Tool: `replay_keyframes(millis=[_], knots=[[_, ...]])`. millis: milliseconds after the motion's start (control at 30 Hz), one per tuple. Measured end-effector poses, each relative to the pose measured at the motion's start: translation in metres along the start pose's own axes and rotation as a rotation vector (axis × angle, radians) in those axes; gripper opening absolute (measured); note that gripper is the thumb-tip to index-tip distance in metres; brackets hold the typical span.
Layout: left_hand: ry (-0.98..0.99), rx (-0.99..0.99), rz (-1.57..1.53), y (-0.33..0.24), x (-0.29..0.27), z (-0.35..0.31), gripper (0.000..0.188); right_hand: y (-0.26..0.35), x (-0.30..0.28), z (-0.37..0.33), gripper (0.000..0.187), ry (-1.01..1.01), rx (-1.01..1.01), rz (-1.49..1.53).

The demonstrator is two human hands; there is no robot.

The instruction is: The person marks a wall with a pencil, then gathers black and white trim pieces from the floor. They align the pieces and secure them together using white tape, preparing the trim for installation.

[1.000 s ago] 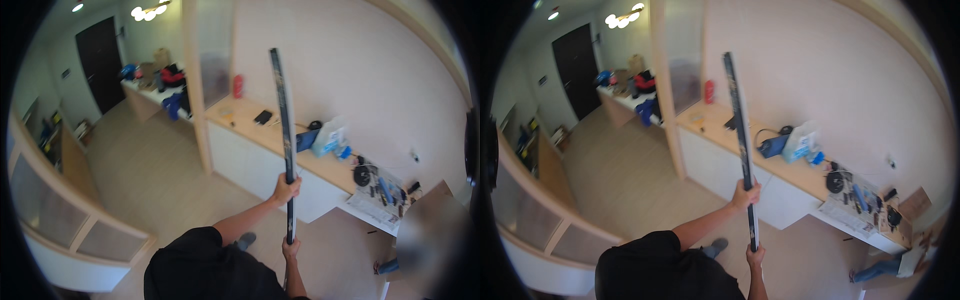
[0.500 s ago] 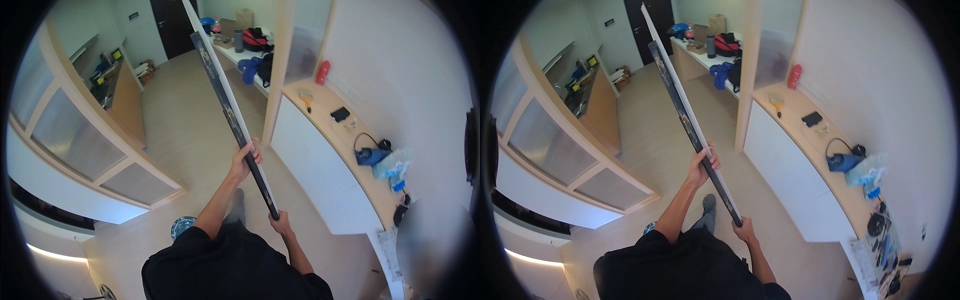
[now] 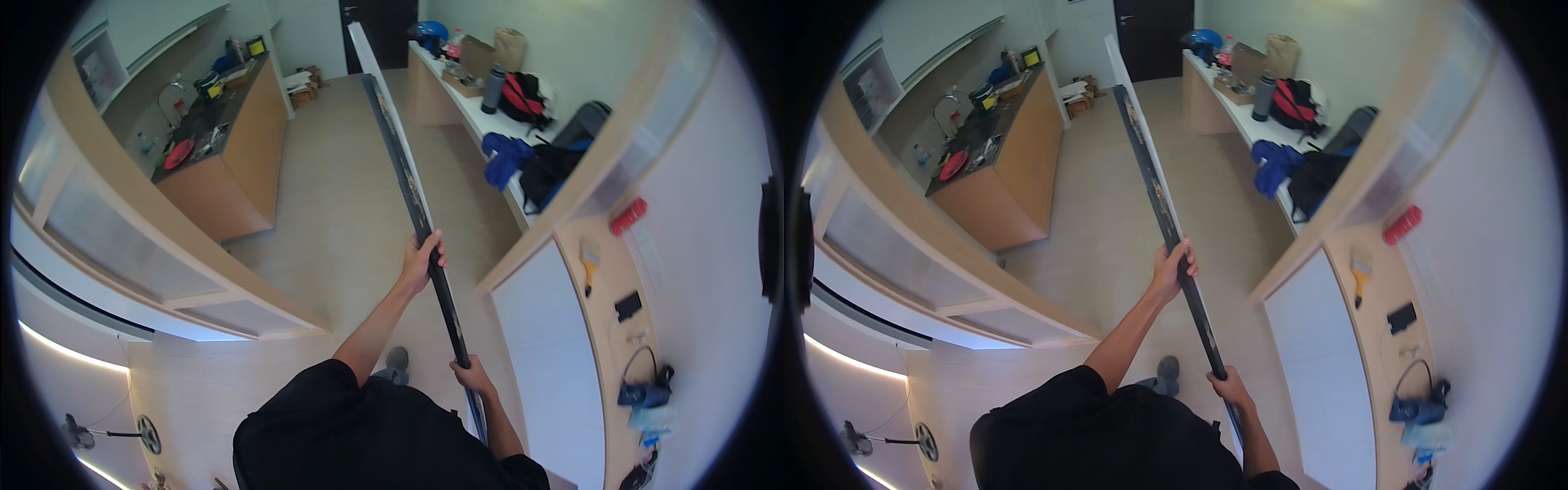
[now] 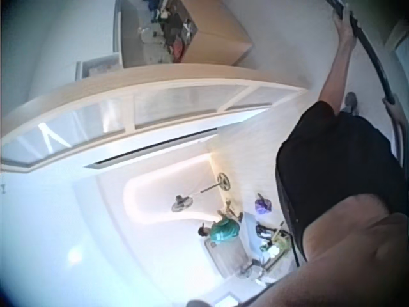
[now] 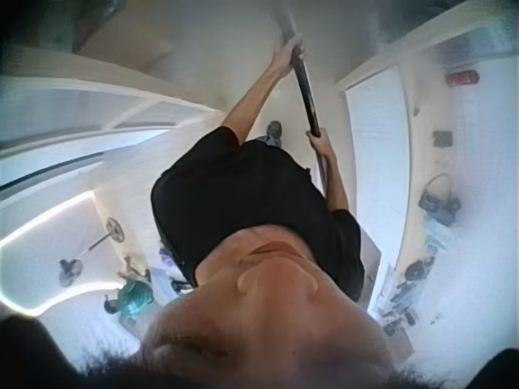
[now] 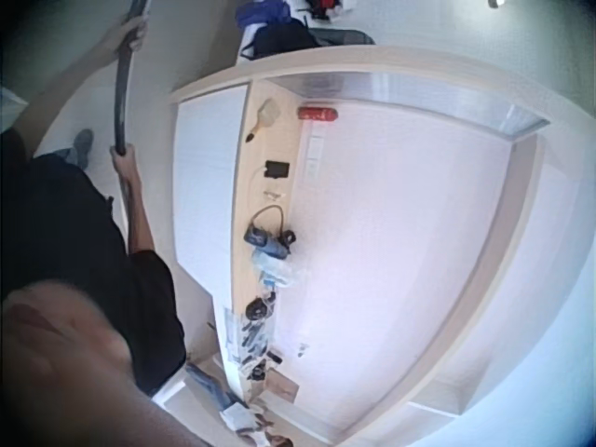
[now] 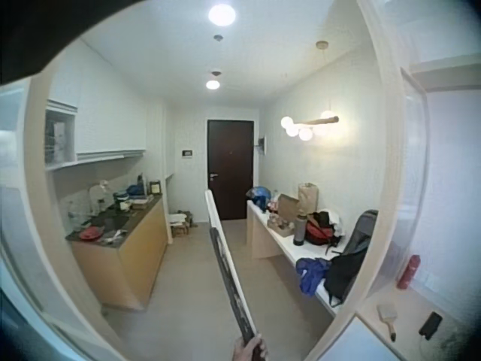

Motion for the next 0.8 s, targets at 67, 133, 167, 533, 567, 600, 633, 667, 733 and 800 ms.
replay_keyframes(millis=[67,133,167,533,567,600,633,667,733,800], knots=[[0.017,-0.051,-0.03,-0.012,-0.015,0.039,0.028,0.021,-0.005,0.034,0.035,0.04,0.024,0.016],[0.008,-0.116,-0.059,-0.026,-0.029,0.079,0.03,0.045,-0.006,0.072,0.034,0.083,0.026,0.021],[-0.002,-0.103,-0.054,-0.035,-0.036,0.1,0.029,0.059,-0.007,0.093,0.033,0.101,0.029,0.018],[-0.077,0.221,0.104,-0.159,-0.081,0.334,0.039,0.246,-0.02,0.345,0.032,0.263,-0.14,-0.084],[-0.102,0.252,0.162,-0.174,-0.08,0.353,0.039,0.268,-0.026,0.368,0.032,0.282,-0.201,-0.09],[-0.11,0.283,0.193,-0.192,-0.08,0.367,0.039,0.291,-0.025,0.391,0.033,0.295,-0.244,-0.1],[-0.106,0.321,0.237,-0.213,-0.078,0.383,0.039,0.315,-0.021,0.413,0.033,0.303,-0.266,-0.116],[-0.106,0.368,0.271,-0.232,-0.074,0.401,0.039,0.342,-0.02,0.437,0.033,0.301,-0.323,-0.101],[-0.114,0.407,0.276,-0.27,-0.078,0.428,0.038,0.382,-0.013,0.472,0.034,0.354,-0.35,-0.149],[-0.137,0.487,0.324,-0.307,-0.09,0.452,0.033,0.421,-0.003,0.511,0.034,0.369,-0.41,-0.162]])
Point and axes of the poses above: each hand's wrist, its own z-axis towards the middle knuckle, its own x-axis out of the palm, y = z × x, the point moved 3 cm from there along z, towards the middle knuckle, and after that the axes turned 4 degrees about x, right-handed, at the moved point
